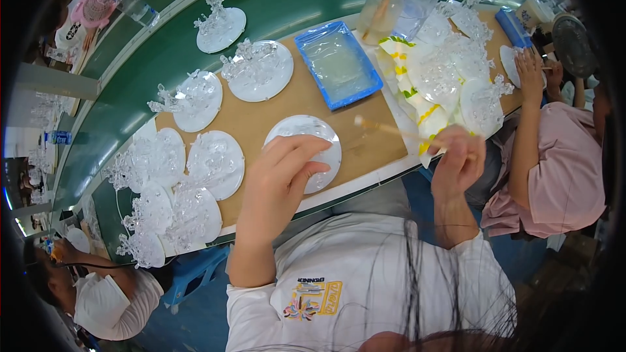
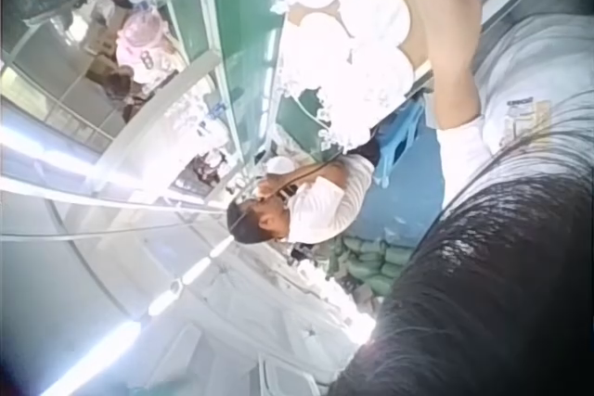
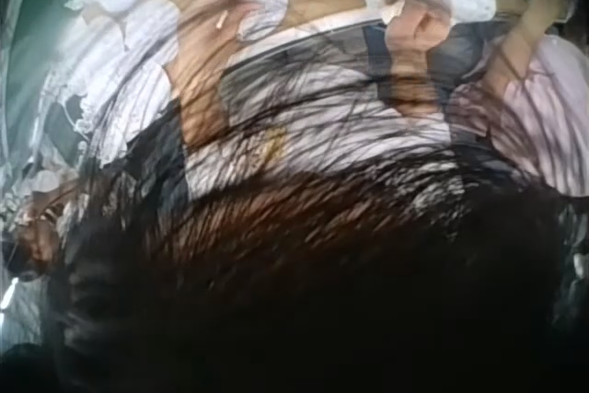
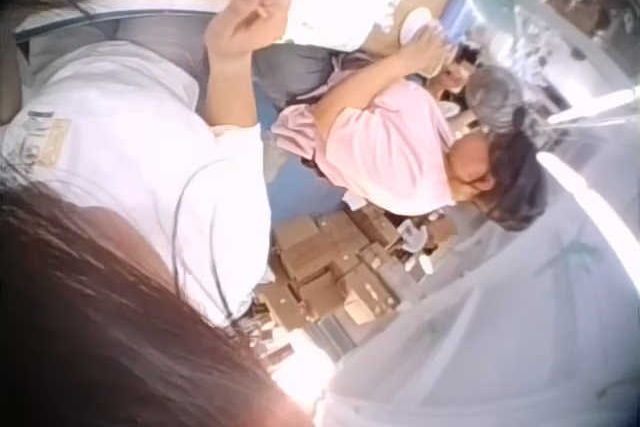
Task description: Applying adhesive to decorative lighting fixture parts using a wooden applicator stick.
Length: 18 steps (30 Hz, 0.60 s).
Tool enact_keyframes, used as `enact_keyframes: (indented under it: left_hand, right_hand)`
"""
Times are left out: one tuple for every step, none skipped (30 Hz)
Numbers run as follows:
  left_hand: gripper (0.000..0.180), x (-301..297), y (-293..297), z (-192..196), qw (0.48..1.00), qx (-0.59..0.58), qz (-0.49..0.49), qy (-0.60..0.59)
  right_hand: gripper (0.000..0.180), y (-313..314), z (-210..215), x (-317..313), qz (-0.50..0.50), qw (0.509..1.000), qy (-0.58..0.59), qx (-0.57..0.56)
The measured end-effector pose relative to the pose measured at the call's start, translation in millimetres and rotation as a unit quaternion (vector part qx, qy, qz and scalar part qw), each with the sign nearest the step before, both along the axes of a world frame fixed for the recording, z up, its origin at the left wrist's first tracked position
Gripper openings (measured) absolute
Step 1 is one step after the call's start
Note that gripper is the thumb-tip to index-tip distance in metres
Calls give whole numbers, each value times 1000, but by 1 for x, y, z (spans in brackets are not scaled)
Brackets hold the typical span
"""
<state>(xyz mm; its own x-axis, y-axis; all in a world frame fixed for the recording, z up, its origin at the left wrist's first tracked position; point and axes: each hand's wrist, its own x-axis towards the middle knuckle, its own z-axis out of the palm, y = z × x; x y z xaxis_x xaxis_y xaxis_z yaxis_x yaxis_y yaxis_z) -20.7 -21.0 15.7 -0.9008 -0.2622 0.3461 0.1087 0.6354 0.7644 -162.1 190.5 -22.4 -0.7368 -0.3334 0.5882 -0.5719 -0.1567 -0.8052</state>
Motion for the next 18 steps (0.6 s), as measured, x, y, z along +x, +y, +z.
enact_keyframes:
  left_hand:
    - [28,0,2,-1,998,-26,47,12]
    - [28,-1,5,0,999,-25,46,12]
    - [28,-2,8,0,997,-36,68,9]
    - [28,-3,10,-1,995,-47,90,6]
    - [28,-4,11,-3,995,-45,88,5]
    - [28,-6,12,-2,995,-38,87,2]
    - [28,-7,12,-1,996,-30,86,-2]
    - [28,-5,11,-2,995,-31,90,-3]
    - [29,-4,9,-4,996,-24,87,-3]
    - [30,-2,7,-6,996,-17,83,-3]
    - [30,-2,6,-6,996,-16,86,-4]
    - [31,-2,5,-5,996,-29,85,-2]
    - [32,-1,4,-5,996,-42,84,0]
    - [32,-2,4,-3,996,-41,81,0]
    - [32,-3,4,-5,996,-43,80,2]
    - [32,-4,4,-6,996,-46,79,4]
    - [32,-5,4,-6,996,-42,74,4]
    - [33,-5,4,-7,996,-45,76,4]
  right_hand:
    - [24,-6,9,-10,-27,999,29,6]
    - [23,-12,15,-19,-55,997,59,13]
    - [23,-20,13,-27,-54,997,59,12]
    - [20,-29,11,-35,-58,994,66,62]
    - [18,-36,8,-42,-62,989,73,115]
    - [18,-42,8,-48,-65,989,73,115]
    - [16,-48,8,-55,-57,981,82,165]
    - [15,-53,5,-57,-43,972,91,213]
    - [16,-54,5,-55,-43,973,97,205]
    - [16,-50,4,-52,-40,973,96,204]
    - [16,-41,6,-46,-38,983,98,150]
    - [15,-32,8,-38,-38,990,99,95]
    - [14,-22,9,-27,4,996,70,62]
    - [13,-11,10,-15,42,998,42,28]
    - [13,-6,6,-6,42,998,40,29]
    - [13,-1,-1,3,78,994,28,68]
    - [13,3,-6,8,109,988,15,109]
    - [13,2,-15,12,109,988,13,109]
